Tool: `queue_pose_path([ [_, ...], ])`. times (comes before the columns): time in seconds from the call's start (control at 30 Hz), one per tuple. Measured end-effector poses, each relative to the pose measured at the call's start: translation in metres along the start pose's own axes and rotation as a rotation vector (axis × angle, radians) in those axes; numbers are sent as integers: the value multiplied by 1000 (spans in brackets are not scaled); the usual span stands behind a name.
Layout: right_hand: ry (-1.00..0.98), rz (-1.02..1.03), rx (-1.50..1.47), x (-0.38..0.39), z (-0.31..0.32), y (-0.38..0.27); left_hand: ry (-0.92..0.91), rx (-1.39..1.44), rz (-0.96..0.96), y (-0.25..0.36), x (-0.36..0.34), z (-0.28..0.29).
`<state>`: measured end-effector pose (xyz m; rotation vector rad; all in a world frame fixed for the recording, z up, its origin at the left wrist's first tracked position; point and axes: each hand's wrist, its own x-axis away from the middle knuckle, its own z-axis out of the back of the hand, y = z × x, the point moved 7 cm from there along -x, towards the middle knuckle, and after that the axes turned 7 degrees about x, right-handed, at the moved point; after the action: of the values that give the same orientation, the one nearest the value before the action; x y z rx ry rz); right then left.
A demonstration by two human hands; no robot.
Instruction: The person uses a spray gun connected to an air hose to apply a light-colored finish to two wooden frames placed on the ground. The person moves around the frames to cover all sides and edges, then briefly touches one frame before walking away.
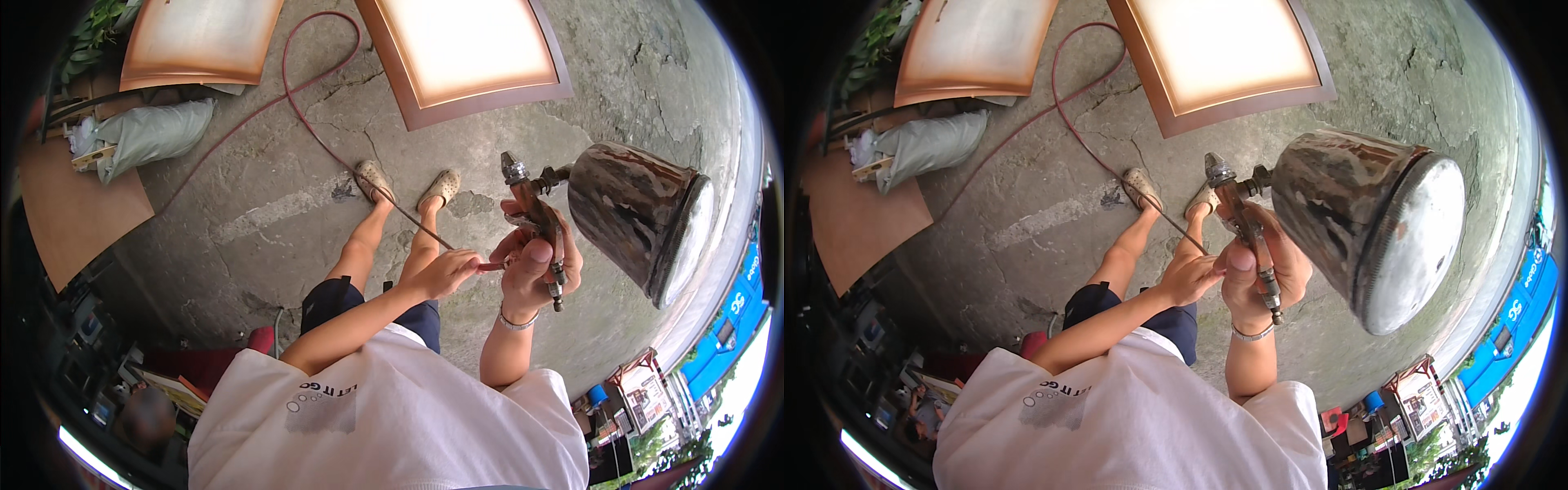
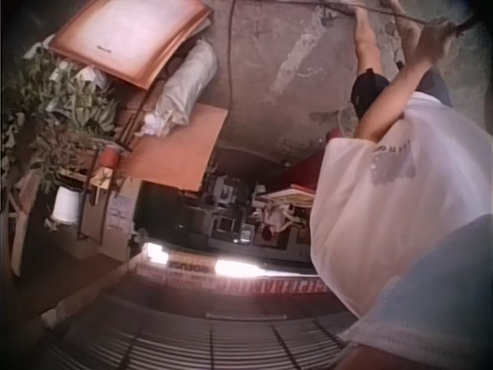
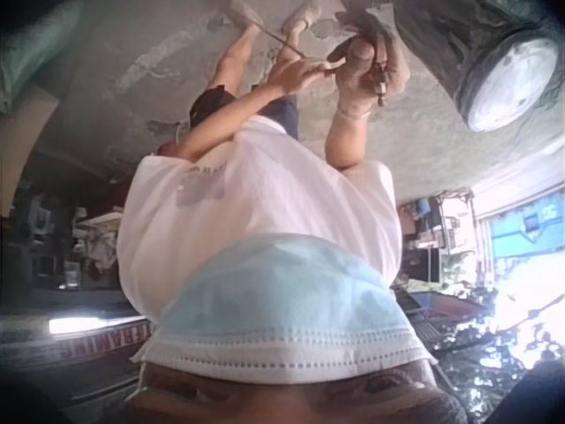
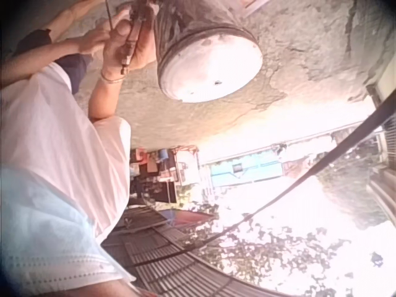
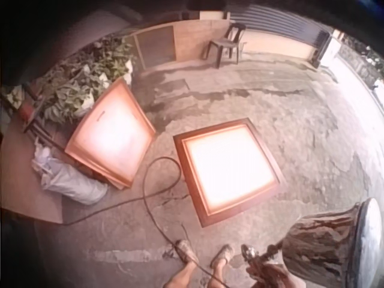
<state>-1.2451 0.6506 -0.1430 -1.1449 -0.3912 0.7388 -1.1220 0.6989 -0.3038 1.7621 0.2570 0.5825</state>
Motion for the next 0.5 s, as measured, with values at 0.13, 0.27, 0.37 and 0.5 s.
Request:
queue_pose_path([
  [0.13,31,-4,-112,-19,13,6,-109,247,265,-91,20,0],
  [0.27,59,1,-51,-36,29,12,-55,-20,455,-138,61,60],
  [0.37,77,8,-51,-43,30,6,27,-102,576,-176,99,109],
  [0.5,44,20,-83,-48,21,-5,122,-224,655,-192,140,162],
])
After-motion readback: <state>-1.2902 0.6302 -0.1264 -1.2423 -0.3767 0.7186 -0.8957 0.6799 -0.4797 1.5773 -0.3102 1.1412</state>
